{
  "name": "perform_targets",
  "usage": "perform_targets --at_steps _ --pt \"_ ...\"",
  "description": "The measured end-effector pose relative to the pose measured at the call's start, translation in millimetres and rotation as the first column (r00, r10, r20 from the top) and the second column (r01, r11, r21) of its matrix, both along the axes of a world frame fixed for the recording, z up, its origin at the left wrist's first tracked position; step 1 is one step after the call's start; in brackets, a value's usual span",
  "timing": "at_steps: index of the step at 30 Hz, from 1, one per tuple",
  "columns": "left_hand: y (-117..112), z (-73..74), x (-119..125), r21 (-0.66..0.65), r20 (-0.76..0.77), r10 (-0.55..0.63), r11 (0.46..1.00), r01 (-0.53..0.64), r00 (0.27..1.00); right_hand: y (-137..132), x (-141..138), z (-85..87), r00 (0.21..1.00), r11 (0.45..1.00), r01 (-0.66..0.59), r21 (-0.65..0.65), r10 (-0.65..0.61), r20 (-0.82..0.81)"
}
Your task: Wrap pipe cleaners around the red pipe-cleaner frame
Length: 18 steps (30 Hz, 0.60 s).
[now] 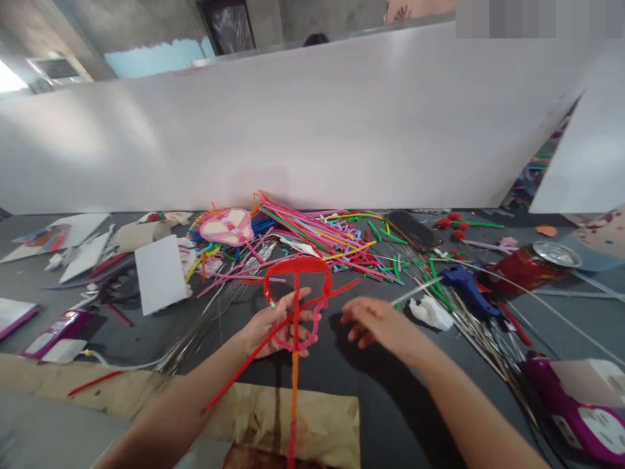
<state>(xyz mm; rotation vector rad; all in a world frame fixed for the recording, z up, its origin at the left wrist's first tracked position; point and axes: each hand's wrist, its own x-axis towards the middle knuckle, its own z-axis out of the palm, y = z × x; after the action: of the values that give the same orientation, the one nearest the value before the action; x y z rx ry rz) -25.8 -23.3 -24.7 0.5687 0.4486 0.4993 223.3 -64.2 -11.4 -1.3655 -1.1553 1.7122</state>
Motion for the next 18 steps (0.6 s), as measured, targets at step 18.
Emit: perform_targets --at_steps 18 --pt "6 5.4 1 0.174 -0.295 0.269 0.959 -0.225 0.917 6 5 -18.0 0.939 0.963 0.27 -0.024 -0.269 -0.215"
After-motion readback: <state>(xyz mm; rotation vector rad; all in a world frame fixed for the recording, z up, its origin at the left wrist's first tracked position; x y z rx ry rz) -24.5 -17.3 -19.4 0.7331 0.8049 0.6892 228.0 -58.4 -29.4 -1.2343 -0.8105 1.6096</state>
